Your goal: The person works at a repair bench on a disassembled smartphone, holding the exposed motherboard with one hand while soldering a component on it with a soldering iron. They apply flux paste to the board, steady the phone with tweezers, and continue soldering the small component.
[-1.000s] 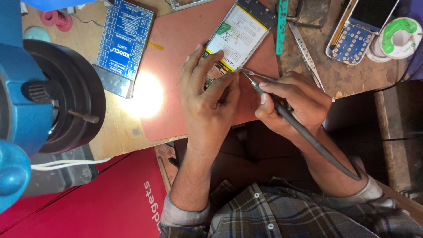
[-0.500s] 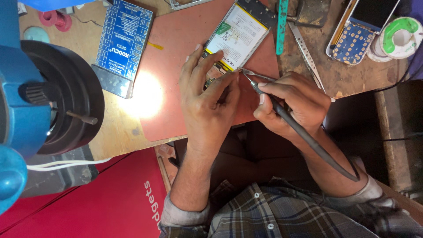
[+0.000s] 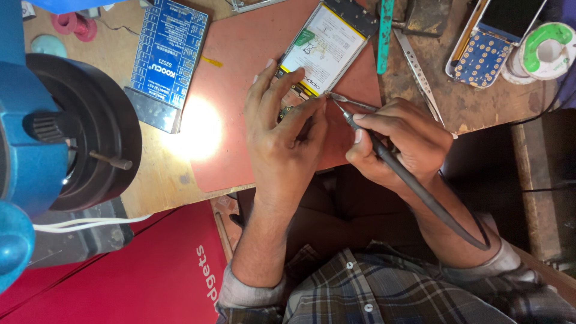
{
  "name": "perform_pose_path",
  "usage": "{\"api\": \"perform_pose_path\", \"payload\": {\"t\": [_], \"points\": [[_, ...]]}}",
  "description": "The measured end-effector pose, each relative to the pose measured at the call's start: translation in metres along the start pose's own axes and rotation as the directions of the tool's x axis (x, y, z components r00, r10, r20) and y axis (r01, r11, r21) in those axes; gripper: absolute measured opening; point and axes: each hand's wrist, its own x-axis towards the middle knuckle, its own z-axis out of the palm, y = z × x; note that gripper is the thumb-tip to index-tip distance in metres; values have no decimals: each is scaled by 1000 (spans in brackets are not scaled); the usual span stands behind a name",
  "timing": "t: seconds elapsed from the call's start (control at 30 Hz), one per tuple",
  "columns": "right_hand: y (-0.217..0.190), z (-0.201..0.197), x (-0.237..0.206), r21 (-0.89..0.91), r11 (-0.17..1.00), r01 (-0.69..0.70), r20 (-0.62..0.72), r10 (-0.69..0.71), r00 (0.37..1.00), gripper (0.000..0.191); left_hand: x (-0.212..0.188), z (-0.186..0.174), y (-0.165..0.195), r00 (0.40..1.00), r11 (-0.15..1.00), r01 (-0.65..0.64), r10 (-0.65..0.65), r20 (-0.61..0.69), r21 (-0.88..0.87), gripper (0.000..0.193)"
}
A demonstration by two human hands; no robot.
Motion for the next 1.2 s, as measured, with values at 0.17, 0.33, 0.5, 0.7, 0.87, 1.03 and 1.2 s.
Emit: {"api": "perform_pose_path", "payload": {"t": [0.17,0.33,0.5,0.7,0.87,1.03,1.2], "points": [[1,0,0,2,1000,17,21,-17,1000,16,0,-1,-1,1000,1000,-6,6,3,1,16],[1,1,1,12,1000,21,-7,-21,1000,15,0,-1,0,1000,1000,-3,3,6,-1,16],[1,2,1,-10,1000,29,-5,-29,1000,14,0,0,-1,1000,1000,-10,10,-5,8,16],[2,1,2,0,999,43,-12,-43,999,14,0,0,-1,1000,1000,-16,16,-8,10,16],[0,0,1,16,999,30,-21,-30,999,15,0,0,0,1000,1000,-6,6,0,-3,15],[0,0,1,12,1000,13,-18,-13,1000,14,2,0,0,1000,1000,-17,17,-5,9,15],[2,1,1,-22,999,35,-6,-35,999,14,1,0,1,1000,1000,-4,4,-2,-5,15]]}}
